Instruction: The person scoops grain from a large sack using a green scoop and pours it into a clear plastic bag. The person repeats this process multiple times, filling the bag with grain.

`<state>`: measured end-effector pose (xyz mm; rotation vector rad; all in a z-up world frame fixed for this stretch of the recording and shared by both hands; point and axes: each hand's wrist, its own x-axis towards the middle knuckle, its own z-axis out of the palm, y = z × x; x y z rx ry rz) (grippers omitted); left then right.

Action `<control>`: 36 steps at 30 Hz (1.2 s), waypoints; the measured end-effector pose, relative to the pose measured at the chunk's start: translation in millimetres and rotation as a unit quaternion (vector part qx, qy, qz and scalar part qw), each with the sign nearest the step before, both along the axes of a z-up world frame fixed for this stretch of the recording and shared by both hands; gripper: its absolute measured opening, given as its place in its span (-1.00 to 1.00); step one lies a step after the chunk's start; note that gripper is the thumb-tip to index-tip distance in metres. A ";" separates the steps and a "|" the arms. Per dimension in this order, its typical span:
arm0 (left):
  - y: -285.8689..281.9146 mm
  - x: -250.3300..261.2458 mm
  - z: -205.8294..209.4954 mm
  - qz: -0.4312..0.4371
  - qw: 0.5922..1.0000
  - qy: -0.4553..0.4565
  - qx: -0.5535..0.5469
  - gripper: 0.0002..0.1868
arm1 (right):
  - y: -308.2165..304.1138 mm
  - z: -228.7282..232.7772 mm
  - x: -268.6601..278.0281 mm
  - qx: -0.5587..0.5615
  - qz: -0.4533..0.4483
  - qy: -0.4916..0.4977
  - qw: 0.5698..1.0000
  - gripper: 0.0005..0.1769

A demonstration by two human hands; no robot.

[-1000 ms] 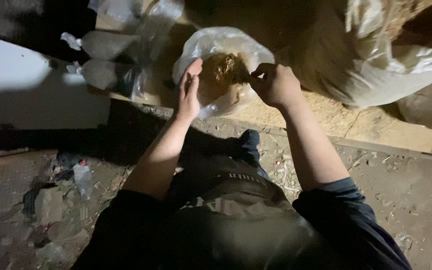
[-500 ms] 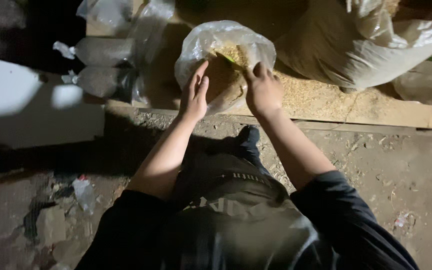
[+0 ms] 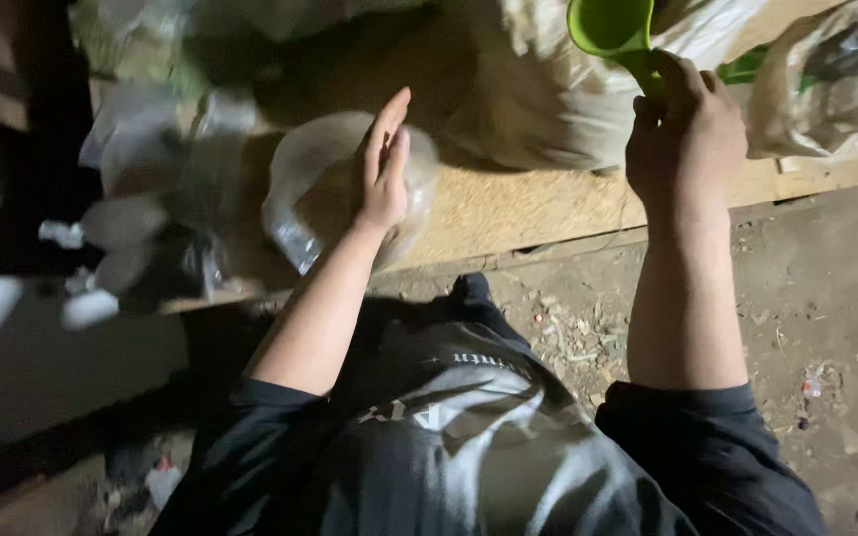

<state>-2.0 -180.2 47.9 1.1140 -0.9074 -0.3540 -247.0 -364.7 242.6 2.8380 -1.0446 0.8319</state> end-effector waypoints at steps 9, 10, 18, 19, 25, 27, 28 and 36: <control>-148.7 6.1 89.2 -0.036 0.984 -0.150 -0.091 -0.48 | -86.5 31.1 -0.3 -0.004 -0.038 0.104 0.994 -0.82; -170.4 7.5 99.4 -0.032 0.982 -0.163 -0.088 -0.48 | -98.1 28.8 1.5 0.005 -0.039 0.124 0.991 -0.81; -286.5 29.9 118.1 0.009 0.961 -0.241 0.136 -0.40 | -172.1 -8.1 49.6 0.055 -0.011 0.227 0.972 -0.74; -303.5 35.6 112.0 0.031 0.949 -0.271 0.156 -0.40 | -174.7 -11.3 54.0 0.059 0.007 0.214 0.975 -0.73; -329.5 43.6 99.0 0.130 0.827 -0.373 0.399 -0.33 | -203.2 -40.1 81.8 0.091 0.052 0.141 0.985 -0.61; -326.9 38.1 96.8 0.126 0.837 -0.366 0.387 -0.30 | -210.3 -48.1 90.6 0.105 0.047 0.132 0.985 -0.52; -324.9 33.9 93.3 0.144 0.841 -0.389 0.348 -0.30 | -211.8 -51.1 92.6 0.102 0.052 0.131 0.985 -0.51; -307.0 15.6 80.4 0.174 0.896 -0.369 0.173 -0.25 | -213.3 -58.6 92.7 0.080 0.078 0.093 0.989 -0.72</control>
